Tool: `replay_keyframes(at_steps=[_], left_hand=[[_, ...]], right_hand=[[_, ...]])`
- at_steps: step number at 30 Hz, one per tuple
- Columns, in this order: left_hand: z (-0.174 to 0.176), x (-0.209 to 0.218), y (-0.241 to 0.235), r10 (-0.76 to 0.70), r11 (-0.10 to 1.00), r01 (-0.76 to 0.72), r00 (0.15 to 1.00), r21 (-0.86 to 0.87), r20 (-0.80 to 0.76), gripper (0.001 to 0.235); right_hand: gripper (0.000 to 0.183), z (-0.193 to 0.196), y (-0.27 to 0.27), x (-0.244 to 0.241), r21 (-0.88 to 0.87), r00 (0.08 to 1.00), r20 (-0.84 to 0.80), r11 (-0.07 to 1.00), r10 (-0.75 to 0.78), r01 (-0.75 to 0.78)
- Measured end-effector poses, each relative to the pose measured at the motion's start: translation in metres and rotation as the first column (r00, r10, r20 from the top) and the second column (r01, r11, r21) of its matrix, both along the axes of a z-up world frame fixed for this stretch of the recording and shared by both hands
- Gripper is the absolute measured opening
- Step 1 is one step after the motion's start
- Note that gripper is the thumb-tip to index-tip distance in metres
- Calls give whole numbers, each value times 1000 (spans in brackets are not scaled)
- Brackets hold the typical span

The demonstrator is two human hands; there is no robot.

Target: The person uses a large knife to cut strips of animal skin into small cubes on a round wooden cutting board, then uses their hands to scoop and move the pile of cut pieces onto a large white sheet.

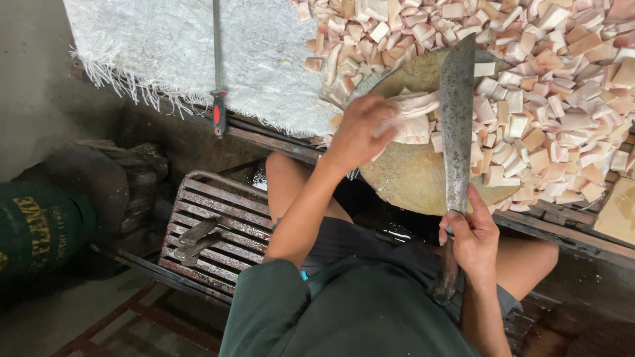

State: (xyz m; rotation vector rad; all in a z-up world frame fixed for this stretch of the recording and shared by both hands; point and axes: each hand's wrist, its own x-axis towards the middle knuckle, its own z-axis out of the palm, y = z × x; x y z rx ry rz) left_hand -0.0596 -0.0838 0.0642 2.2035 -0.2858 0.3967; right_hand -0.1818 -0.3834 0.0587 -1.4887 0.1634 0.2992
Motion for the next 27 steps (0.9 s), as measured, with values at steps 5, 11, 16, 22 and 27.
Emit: replay_keyframes(at_steps=[5, 11, 16, 22, 27], left_hand=[[-68, 74, 68, 462, 886, -464, 882, -2, -95, 33], [-87, 120, 97, 514, 829, -302, 742, 470, -430, 61], [-78, 133, 110, 531, 688, -183, 787, 702, -315, 89], [-74, 143, 115, 439, 825, -55, 689, 562, -577, 80], [-85, 129, 114, 313, 922, -160, 842, 352, -439, 50]], right_hand=[[68, 2, -8, -2, -33, 999, 31, 999, -19, 20], [68, -1, -6, 4, 4, 999, 20, 1000, -26, 26], [69, -7, 0, 7, 41, 1000, 8, 999, -8, 8], [68, -2, 12, 12, -30, 998, -55, 1000, -7, 5], [68, -3, 16, 15, -31, 998, -63, 999, 5, -7]])
